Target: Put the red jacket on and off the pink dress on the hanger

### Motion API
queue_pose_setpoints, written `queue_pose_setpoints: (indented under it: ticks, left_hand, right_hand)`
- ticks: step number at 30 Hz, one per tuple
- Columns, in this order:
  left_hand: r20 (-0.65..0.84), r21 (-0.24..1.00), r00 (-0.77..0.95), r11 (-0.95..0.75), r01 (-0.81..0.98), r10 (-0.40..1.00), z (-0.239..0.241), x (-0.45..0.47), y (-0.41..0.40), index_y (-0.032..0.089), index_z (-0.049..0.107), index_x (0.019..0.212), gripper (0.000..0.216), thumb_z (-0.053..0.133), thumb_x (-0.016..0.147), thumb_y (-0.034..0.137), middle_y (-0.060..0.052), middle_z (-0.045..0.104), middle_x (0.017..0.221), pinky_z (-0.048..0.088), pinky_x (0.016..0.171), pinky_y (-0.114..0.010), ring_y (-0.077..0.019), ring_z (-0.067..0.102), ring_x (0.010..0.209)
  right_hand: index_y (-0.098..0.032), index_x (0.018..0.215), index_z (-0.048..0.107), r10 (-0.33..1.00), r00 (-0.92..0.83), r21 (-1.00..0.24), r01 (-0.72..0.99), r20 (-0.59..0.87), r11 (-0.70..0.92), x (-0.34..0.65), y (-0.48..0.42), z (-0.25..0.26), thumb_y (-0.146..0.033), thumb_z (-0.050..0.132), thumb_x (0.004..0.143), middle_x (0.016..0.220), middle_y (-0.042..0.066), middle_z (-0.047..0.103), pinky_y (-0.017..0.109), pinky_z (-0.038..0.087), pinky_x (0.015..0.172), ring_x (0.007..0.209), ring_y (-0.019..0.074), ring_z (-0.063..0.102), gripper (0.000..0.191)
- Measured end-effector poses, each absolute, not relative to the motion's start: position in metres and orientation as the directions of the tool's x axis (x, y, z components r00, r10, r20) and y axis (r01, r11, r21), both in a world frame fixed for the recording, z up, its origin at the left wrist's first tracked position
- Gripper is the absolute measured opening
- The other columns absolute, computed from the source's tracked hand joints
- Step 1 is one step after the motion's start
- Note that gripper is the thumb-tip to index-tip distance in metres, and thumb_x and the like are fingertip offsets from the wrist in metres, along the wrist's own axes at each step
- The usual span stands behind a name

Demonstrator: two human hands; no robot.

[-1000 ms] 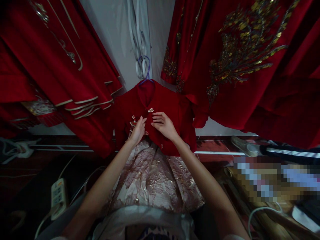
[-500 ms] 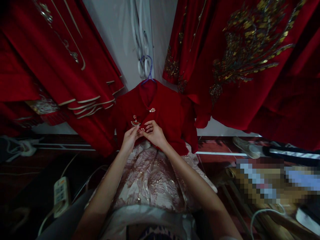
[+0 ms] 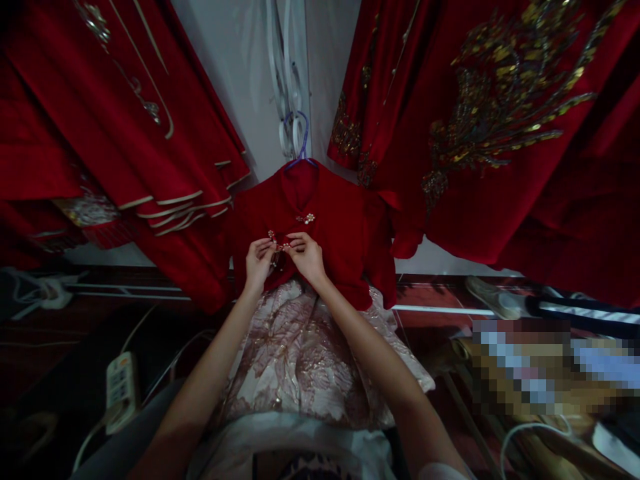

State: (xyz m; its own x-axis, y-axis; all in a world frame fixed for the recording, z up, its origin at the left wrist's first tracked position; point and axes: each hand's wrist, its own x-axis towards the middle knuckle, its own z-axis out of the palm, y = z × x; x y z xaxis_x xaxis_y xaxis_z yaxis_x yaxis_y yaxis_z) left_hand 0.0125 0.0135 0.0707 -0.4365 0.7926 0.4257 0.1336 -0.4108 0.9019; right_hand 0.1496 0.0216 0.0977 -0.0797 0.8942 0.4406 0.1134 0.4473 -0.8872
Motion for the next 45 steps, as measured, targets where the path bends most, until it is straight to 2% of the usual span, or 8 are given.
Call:
queue_pose_setpoints:
  ticks: [6, 10, 14, 20, 27, 34, 41, 45]
  left_hand:
    - [0.346, 0.931, -0.418, -0.364, 0.037, 0.84, 0.074, 0.011, 0.018, 0.014, 0.062, 0.096, 0.026, 0.063, 0.073, 0.027, -0.007, 0.068, 0.091, 0.049, 0.085, -0.03, -0.0137, 0.065, 0.084]
    - [0.343, 0.929, -0.394, -0.37, 0.009, 0.853, 0.076, 0.01, 0.016, 0.014, 0.066, 0.094, 0.025, 0.063, 0.074, 0.028, -0.009, 0.07, 0.098, 0.048, 0.09, -0.032, -0.015, 0.065, 0.09]
    - [0.343, 0.926, -0.393, -0.376, -0.008, 0.853, 0.077, 0.009, 0.017, 0.013, 0.067, 0.092, 0.027, 0.067, 0.071, 0.03, -0.009, 0.071, 0.095, 0.05, 0.089, -0.033, -0.0157, 0.067, 0.087]
    - [0.404, 0.912, -0.402, -0.395, 0.11, 0.822, 0.076, 0.006, 0.022, 0.013, 0.068, 0.087, 0.025, 0.069, 0.069, 0.03, -0.009, 0.072, 0.085, 0.052, 0.08, -0.03, -0.0154, 0.067, 0.078]
    - [0.523, 0.842, -0.331, -0.415, 0.345, 0.786, 0.084, -0.001, 0.016, 0.017, 0.07, 0.086, 0.018, 0.063, 0.074, 0.029, -0.005, 0.072, 0.085, 0.052, 0.081, -0.03, -0.0146, 0.067, 0.078]
    - [0.521, 0.843, -0.334, -0.414, 0.342, 0.785, 0.088, 0.003, 0.015, 0.015, 0.069, 0.085, 0.022, 0.067, 0.071, 0.032, -0.006, 0.072, 0.083, 0.052, 0.077, -0.028, -0.0145, 0.067, 0.075]
    - [0.56, 0.8, -0.284, -0.419, 0.431, 0.778, 0.09, -0.001, 0.015, 0.016, 0.07, 0.086, 0.019, 0.064, 0.073, 0.029, -0.004, 0.072, 0.081, 0.051, 0.074, -0.026, -0.014, 0.066, 0.074]
    - [0.551, 0.809, -0.249, -0.437, 0.393, 0.796, 0.084, -0.004, 0.02, 0.017, 0.066, 0.084, 0.013, 0.061, 0.076, 0.027, -0.003, 0.07, 0.083, 0.05, 0.078, -0.027, -0.0137, 0.065, 0.077]
  right_hand:
    - [-0.018, 0.094, 0.062, 0.882, -0.028, -0.875, 0.111, 0.471, 0.471, 0.135, 0.034, 0.098, -0.022, 0.063, 0.073, 0.084, 0.002, 0.065, 0.024, 0.053, 0.071, 0.071, 0.0104, 0.061, 0.022]
    - [-0.019, 0.093, 0.061, 0.874, -0.023, -0.863, 0.142, 0.486, 0.484, 0.127, 0.04, 0.096, -0.02, 0.062, 0.074, 0.085, 0.001, 0.065, 0.025, 0.053, 0.073, 0.073, 0.0105, 0.062, 0.019]
    - [-0.019, 0.091, 0.06, 0.87, -0.01, -0.859, 0.159, 0.492, 0.488, 0.124, 0.042, 0.097, -0.02, 0.061, 0.075, 0.085, 0.001, 0.064, 0.024, 0.053, 0.072, 0.072, 0.0106, 0.061, 0.017]
    - [-0.019, 0.09, 0.06, 0.846, -0.032, -0.827, 0.19, 0.533, 0.529, 0.123, 0.039, 0.1, -0.02, 0.059, 0.076, 0.083, 0.001, 0.063, 0.025, 0.052, 0.071, 0.072, 0.0113, 0.06, 0.014]
    - [-0.02, 0.091, 0.06, 0.841, -0.036, -0.821, 0.197, 0.54, 0.536, 0.124, 0.038, 0.101, -0.022, 0.058, 0.077, 0.085, 0.002, 0.064, 0.026, 0.052, 0.072, 0.073, 0.0117, 0.06, 0.014]
    - [-0.019, 0.091, 0.061, 0.835, -0.047, -0.815, 0.194, 0.548, 0.546, 0.125, 0.037, 0.1, -0.019, 0.058, 0.076, 0.086, 0.002, 0.065, 0.025, 0.052, 0.073, 0.073, 0.0114, 0.06, 0.015]
    - [-0.019, 0.091, 0.062, 0.823, -0.025, -0.804, 0.2, 0.568, 0.56, 0.125, 0.04, 0.102, -0.018, 0.059, 0.076, 0.083, 0.0, 0.065, 0.023, 0.052, 0.07, 0.071, 0.0105, 0.062, 0.015]
    - [-0.02, 0.096, 0.061, 0.825, -0.083, -0.811, 0.155, 0.559, 0.565, 0.129, 0.039, 0.099, -0.018, 0.055, 0.081, 0.089, 0.001, 0.067, 0.024, 0.053, 0.076, 0.078, 0.0106, 0.064, 0.017]
